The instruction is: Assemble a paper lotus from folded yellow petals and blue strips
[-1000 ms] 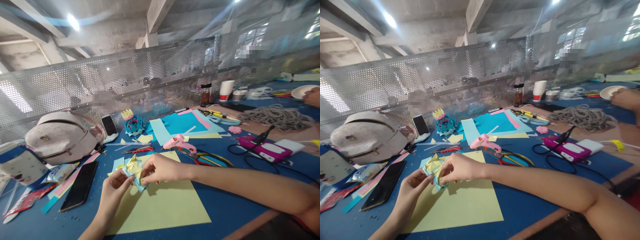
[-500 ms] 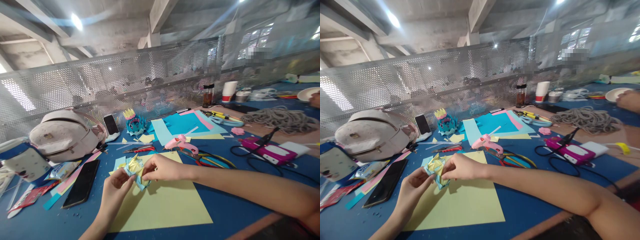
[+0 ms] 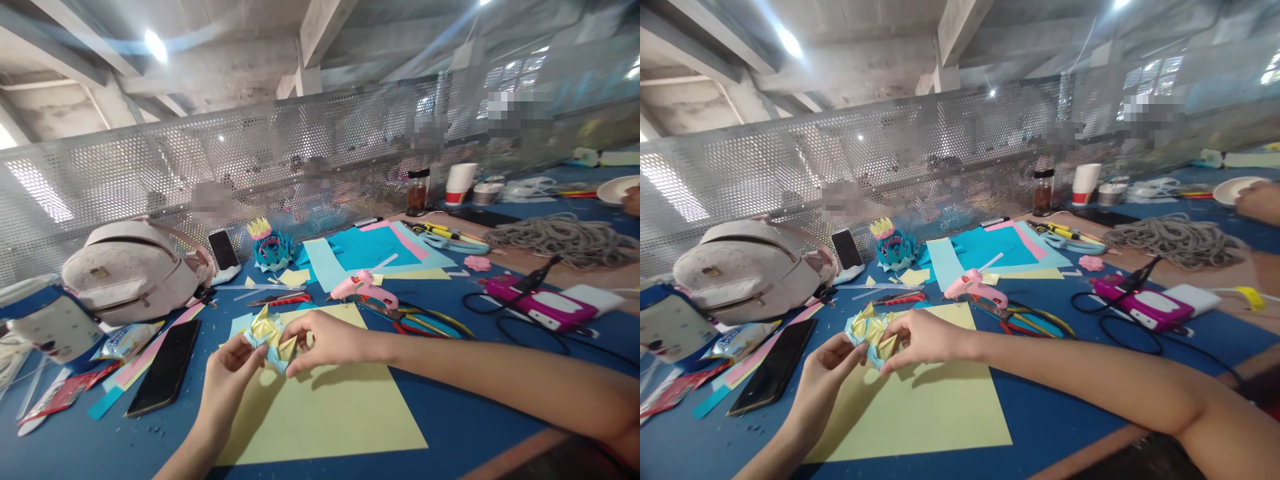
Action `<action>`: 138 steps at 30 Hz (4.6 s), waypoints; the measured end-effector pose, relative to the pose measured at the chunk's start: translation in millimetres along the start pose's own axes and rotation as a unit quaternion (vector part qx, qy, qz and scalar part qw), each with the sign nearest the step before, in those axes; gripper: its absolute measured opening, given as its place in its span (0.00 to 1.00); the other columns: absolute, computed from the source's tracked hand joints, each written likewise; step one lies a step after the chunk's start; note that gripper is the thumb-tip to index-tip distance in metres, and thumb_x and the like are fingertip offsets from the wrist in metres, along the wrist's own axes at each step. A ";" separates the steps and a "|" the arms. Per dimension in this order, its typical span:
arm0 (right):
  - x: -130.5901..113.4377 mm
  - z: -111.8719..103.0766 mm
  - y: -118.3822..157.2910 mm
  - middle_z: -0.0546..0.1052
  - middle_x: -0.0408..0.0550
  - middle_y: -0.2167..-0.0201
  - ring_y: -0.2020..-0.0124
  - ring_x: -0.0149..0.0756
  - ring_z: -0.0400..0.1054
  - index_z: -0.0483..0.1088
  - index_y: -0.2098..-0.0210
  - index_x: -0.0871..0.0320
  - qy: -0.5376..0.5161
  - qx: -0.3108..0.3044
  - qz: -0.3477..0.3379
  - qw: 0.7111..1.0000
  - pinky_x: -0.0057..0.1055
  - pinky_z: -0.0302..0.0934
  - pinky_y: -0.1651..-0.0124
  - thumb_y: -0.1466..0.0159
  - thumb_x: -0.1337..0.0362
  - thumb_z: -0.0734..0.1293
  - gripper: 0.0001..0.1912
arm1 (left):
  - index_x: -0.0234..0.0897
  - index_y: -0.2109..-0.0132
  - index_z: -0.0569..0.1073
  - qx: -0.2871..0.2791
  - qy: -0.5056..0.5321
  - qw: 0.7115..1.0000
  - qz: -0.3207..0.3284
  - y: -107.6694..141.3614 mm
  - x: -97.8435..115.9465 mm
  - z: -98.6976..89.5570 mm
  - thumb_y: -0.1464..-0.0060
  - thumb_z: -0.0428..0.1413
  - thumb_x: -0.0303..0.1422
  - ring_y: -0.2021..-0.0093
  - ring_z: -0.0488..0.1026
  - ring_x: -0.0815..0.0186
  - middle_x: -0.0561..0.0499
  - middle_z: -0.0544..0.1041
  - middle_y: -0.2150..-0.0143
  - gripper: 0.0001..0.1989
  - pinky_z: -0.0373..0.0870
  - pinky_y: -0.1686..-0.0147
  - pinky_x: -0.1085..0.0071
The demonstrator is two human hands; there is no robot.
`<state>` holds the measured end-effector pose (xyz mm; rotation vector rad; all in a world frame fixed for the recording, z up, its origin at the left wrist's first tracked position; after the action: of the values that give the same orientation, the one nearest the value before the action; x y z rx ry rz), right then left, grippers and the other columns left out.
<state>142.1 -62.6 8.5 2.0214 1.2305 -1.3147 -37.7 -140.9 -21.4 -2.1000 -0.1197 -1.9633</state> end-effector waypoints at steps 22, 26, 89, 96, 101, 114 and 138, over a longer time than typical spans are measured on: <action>7.7 8.5 -1.1 0.77 0.45 0.75 0.72 0.31 0.65 0.80 0.70 0.62 -0.042 0.082 0.023 0.995 0.25 0.55 0.71 0.44 0.62 0.72 0.08 | 0.32 0.66 0.78 0.028 0.095 0.994 -0.036 1.5 -7.0 -0.8 0.57 0.68 0.41 0.70 0.69 0.68 0.51 0.75 0.73 0.17 0.67 0.66 0.75; 7.5 7.8 -1.4 0.74 0.43 0.76 0.74 0.30 0.63 0.78 0.71 0.62 -0.031 0.085 0.020 0.996 0.25 0.52 0.72 0.44 0.62 0.71 0.08 | 0.32 0.67 0.78 0.037 0.089 0.995 -0.030 1.2 -7.5 -2.1 0.57 0.68 0.42 0.71 0.69 0.67 0.51 0.75 0.73 0.17 0.66 0.67 0.74; -5.2 3.7 7.1 0.80 0.44 0.68 0.66 0.33 0.70 0.77 0.66 0.58 0.166 0.222 -0.178 0.944 0.29 0.61 0.59 0.39 0.68 0.71 0.02 | 0.33 0.70 0.76 -0.002 -0.001 0.998 0.066 -0.7 -3.6 -12.5 0.52 0.66 0.37 0.73 0.70 0.68 0.50 0.75 0.75 0.11 0.67 0.72 0.76; -10.4 -2.6 16.9 0.81 0.43 0.65 0.68 0.29 0.68 0.75 0.65 0.56 0.392 0.255 -0.421 0.777 0.28 0.58 0.65 0.32 0.71 0.63 0.09 | 0.37 0.69 0.75 -0.028 -0.271 0.841 0.467 19.1 23.5 -18.3 0.48 0.57 0.19 0.69 0.72 0.67 0.48 0.76 0.68 0.09 0.69 0.68 0.75; -11.9 -4.2 19.0 0.81 0.39 0.65 0.68 0.29 0.69 0.75 0.62 0.54 0.473 0.253 -0.455 0.711 0.28 0.55 0.70 0.33 0.70 0.65 0.06 | 0.37 0.69 0.72 -0.046 -0.336 0.771 0.539 25.8 36.4 -17.1 0.46 0.53 0.16 0.72 0.70 0.68 0.48 0.75 0.69 0.12 0.68 0.72 0.74; -7.8 12.1 13.5 0.79 0.47 0.66 0.66 0.33 0.70 0.76 0.62 0.59 0.256 0.159 -0.260 0.918 0.29 0.61 0.63 0.34 0.65 0.66 0.06 | 0.37 0.70 0.78 -0.003 -0.231 0.933 0.275 5.4 4.1 -17.0 0.49 0.63 0.33 0.72 0.73 0.64 0.50 0.78 0.73 0.05 0.71 0.68 0.73; 21.9 23.8 4.4 0.74 0.44 0.73 0.74 0.29 0.60 0.79 0.62 0.60 -0.060 0.152 0.036 0.986 0.24 0.54 0.74 0.50 0.56 0.77 0.19 | 0.33 0.72 0.75 0.010 0.005 1.000 -0.007 9.1 -5.6 2.8 0.56 0.67 0.43 0.75 0.68 0.68 0.52 0.73 0.76 0.16 0.65 0.73 0.75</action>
<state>137.4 -72.7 -22.2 2.1302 0.9408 -1.6449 -33.3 -148.3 -28.3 -2.0812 -0.1524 -1.9718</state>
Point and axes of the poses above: each hand's wrist, its own y-axis away from the middle knuckle, its own z-axis out of the palm, x = y × z, the point moved 2 cm from there along -y, towards the middle knuckle
